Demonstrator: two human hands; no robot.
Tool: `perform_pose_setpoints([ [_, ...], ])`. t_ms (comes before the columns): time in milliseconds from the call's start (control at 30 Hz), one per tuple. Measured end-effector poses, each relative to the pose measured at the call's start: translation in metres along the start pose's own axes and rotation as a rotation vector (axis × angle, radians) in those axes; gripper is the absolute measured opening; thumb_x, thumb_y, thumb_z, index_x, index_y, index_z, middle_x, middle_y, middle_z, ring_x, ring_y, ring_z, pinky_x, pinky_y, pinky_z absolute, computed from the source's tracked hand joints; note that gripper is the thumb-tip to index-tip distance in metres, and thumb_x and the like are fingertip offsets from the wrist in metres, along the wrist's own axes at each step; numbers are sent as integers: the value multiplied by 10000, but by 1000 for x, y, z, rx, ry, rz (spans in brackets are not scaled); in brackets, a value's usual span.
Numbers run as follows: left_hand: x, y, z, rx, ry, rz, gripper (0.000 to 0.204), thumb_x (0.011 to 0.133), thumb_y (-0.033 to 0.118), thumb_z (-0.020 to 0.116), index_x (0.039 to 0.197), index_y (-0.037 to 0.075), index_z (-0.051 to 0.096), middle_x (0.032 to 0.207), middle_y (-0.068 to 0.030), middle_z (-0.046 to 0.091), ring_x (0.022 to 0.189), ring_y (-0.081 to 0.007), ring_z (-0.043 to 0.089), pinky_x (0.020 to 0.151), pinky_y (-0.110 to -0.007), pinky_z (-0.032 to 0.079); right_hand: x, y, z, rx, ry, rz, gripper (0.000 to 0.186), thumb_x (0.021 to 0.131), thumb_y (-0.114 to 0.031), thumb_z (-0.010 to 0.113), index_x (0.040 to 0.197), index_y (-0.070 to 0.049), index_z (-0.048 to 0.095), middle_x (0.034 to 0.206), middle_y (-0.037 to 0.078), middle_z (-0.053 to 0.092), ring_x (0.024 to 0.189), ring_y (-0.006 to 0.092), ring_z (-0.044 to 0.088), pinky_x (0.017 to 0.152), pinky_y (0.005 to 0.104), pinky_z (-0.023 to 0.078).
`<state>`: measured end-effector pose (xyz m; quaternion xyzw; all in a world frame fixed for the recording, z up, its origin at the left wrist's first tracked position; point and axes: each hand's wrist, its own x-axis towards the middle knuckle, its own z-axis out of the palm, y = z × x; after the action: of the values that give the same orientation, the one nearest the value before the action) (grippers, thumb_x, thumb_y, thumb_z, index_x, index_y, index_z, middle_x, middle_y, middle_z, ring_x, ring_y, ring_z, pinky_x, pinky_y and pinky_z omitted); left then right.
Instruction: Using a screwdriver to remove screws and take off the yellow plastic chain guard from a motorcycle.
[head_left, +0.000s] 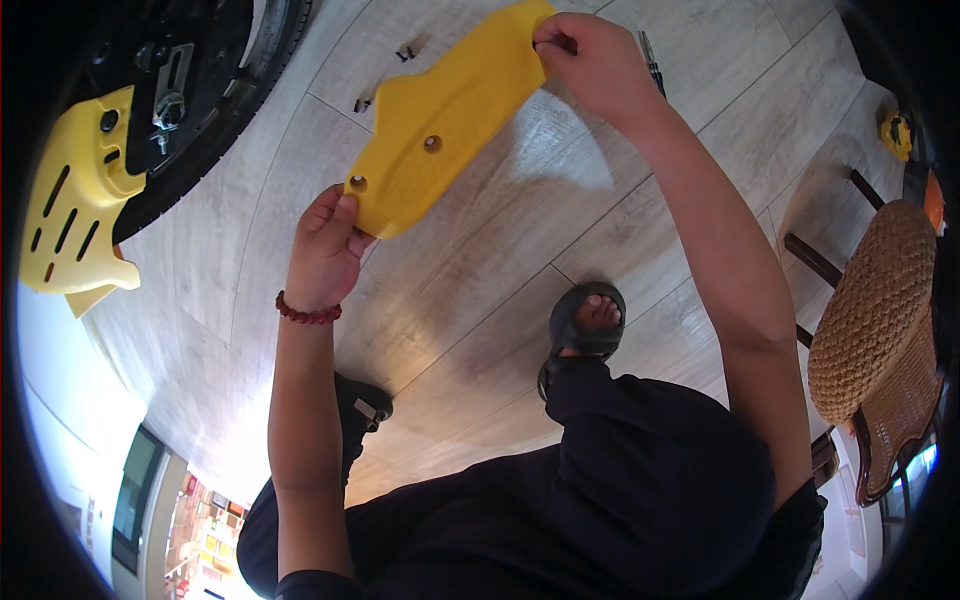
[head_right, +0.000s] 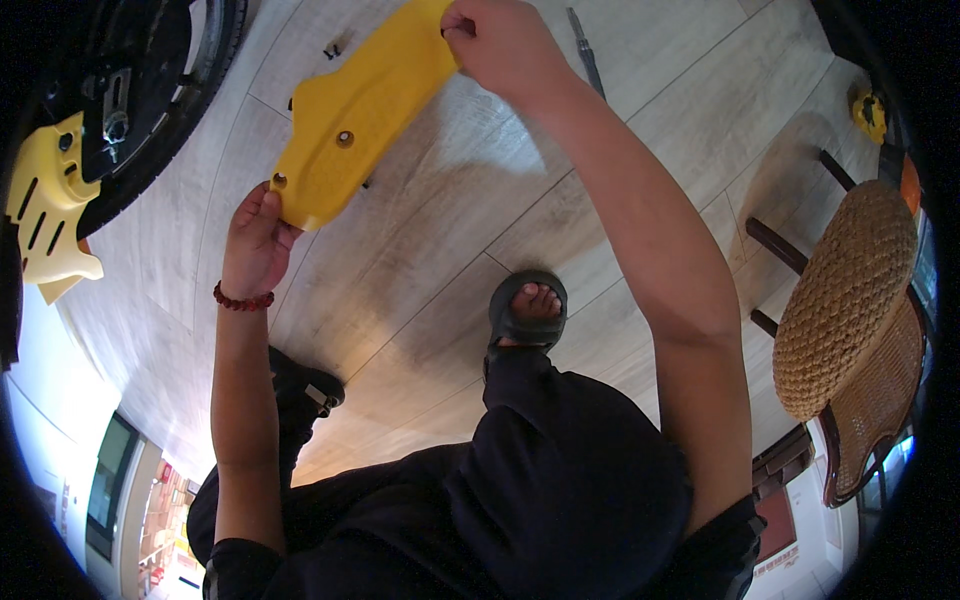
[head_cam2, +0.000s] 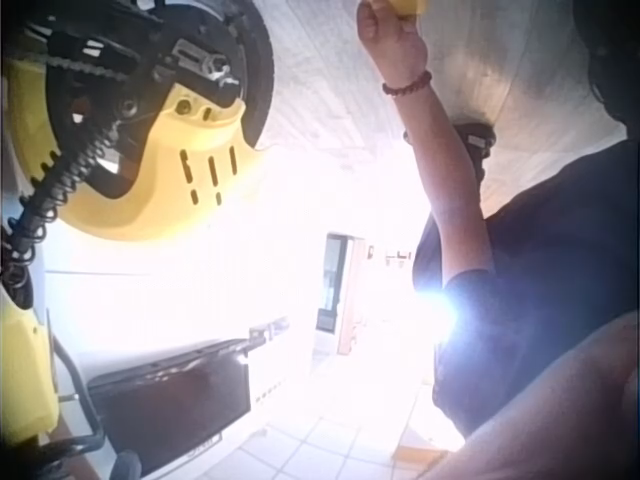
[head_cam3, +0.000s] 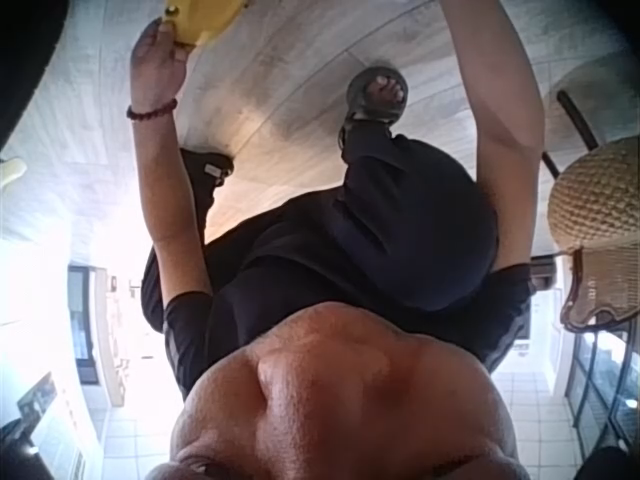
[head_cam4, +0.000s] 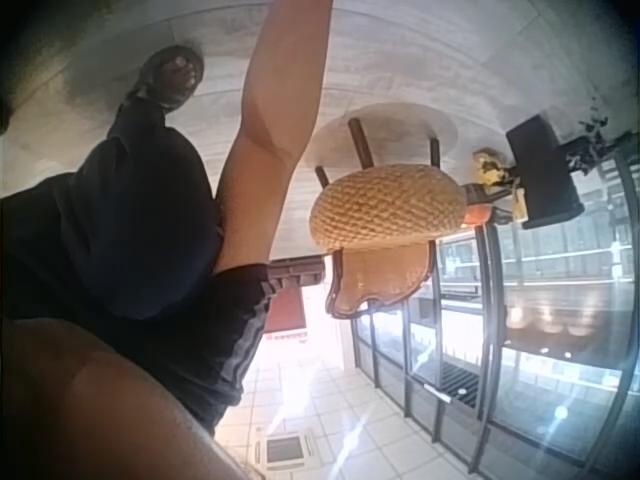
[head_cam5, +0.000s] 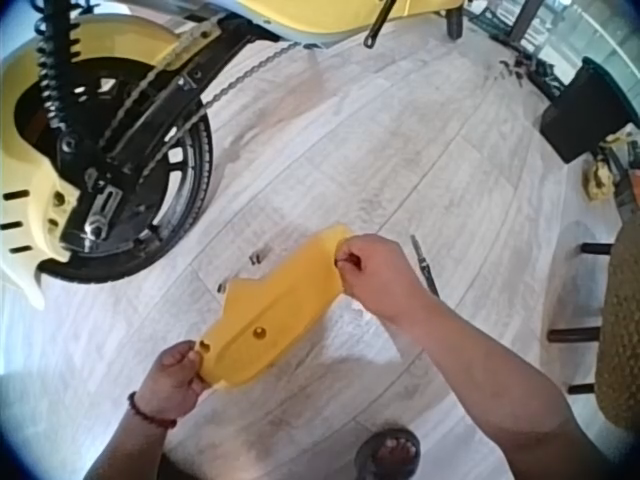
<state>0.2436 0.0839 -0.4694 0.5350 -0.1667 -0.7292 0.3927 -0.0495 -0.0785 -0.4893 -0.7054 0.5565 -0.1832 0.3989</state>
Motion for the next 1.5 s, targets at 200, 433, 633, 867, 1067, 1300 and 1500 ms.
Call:
perform_pose_setpoints([
  [200,-3,7,3,-49,-40,19,338,972,223,416,1156,-54,474,1111,-131,584,1028,-210,580,918,-357,460,-2,8,-6,182,300,278,198,809,-165,587,940,-24,634,788,70,636,685,154,584,650,281,465],
  [433,-7,34,3,-185,9,140,352,965,250,426,1167,-32,485,1153,-126,579,1033,-227,580,903,-363,461,-47,16,44,-26,-71,234,275,798,-145,568,1042,-19,583,961,162,587,813,344,583,719,391,484],
  [633,-16,50,-22,-133,-11,202,353,963,257,430,1170,-21,494,1132,-112,593,1010,-198,588,869,-332,470,-30,-14,95,-196,-80,-447,373,804,-138,611,1161,-88,514,1062,102,511,952,263,554,736,377,493],
  [867,-26,47,-25,-101,41,185,356,953,265,457,1156,-24,507,1082,-94,610,954,-173,595,830,-305,475,-1,-16,122,-433,-163,-550,209,827,-154,578,1014,-60,576,913,129,565,814,282,593,676,395,502],
  [1067,-23,31,-39,-163,-128,166,327,969,233,418,1175,-10,491,1145,-101,587,1034,-173,575,889,-303,462,-15,-3,86,-148,-225,-355,149,846,-137,566,923,-10,585,828,121,613,737,280,605,643,359,485],
  [1300,-12,14,-25,-201,-217,120,324,968,226,422,1163,-23,489,1123,-109,591,1023,-182,578,883,-307,462,-27,-18,-2,634,-193,327,259,915,-203,523,953,40,602,769,30,620,693,88,562,650,242,463],
  [1500,-3,7,6,-103,-21,36,357,968,236,420,1179,-49,462,1131,-132,580,1033,-209,577,905,-344,460,-32,-39,0,607,-191,154,168,915,-175,536,961,-29,603,741,3,582,638,65,508,579,203,421],
])
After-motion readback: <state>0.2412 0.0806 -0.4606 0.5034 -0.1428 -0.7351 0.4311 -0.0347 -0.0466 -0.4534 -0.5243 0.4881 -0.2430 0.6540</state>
